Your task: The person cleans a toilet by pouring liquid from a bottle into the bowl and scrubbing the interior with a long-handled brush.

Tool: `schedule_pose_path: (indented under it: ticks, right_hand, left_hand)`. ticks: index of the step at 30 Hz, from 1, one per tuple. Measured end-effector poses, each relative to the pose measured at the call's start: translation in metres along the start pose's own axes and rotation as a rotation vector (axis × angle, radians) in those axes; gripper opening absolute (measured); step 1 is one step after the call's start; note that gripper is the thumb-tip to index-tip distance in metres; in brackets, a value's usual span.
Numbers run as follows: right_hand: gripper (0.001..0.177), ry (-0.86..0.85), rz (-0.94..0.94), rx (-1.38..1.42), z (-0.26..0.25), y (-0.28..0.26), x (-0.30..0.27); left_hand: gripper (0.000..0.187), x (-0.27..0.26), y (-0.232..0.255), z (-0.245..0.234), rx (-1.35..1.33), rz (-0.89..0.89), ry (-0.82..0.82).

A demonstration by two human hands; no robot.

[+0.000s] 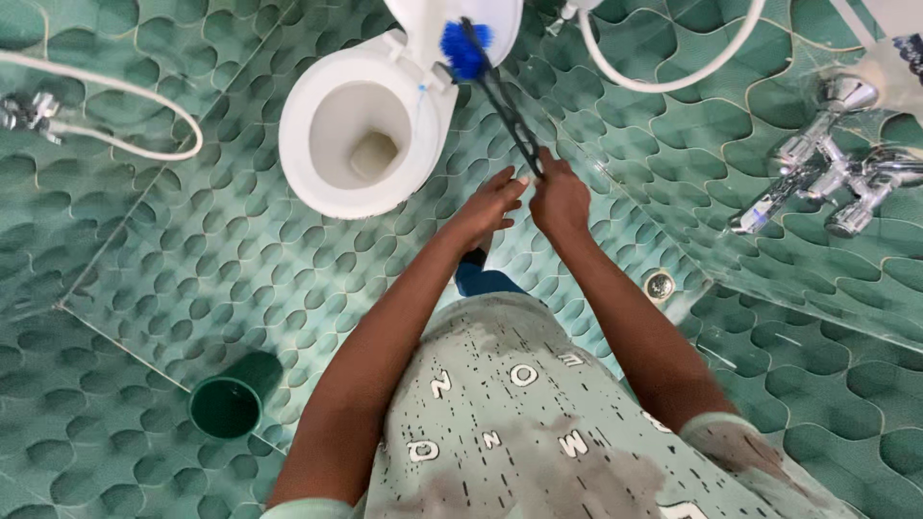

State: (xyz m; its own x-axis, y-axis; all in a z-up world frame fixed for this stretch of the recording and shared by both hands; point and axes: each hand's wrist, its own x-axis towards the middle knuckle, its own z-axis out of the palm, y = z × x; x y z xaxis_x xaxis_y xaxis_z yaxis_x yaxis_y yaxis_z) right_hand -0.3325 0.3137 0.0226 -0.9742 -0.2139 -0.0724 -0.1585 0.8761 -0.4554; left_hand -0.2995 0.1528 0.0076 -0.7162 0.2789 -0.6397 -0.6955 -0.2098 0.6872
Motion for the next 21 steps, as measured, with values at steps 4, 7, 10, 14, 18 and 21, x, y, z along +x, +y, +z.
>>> schedule_pose_path:
  ticks: [4, 7, 10, 14, 18, 21]
  right_hand:
    - [0.059, 0.087, -0.134, -0.021, 0.007, 0.012, 0.045]
    - [0.063, -0.033, -0.094, -0.007, 0.002, 0.023, 0.057]
    - [0.068, -0.122, -0.059, -0.060, -0.014, 0.043, 0.048]
    - [0.057, -0.117, -0.047, -0.077, -0.012, 0.033, 0.059]
    - [0.054, 0.056, -0.091, 0.005, -0.003, 0.025, 0.084]
    - [0.052, -0.126, -0.010, -0.120, 0.003, 0.021, 0.070]
  left_hand:
    - [0.105, 0.021, 0.010, 0.016, -0.012, 0.022, -0.011]
    - [0.105, 0.034, 0.016, 0.016, -0.035, 0.012, -0.019]
    - [0.105, 0.034, 0.014, 0.013, 0.049, -0.073, -0.030]
    - [0.105, 0.036, 0.010, 0.003, 0.150, -0.184, -0.050]
    - [0.106, 0.033, 0.005, -0.009, 0.106, -0.178, -0.078]
    - [0.107, 0.027, 0.005, -0.028, 0.126, -0.169, -0.138]
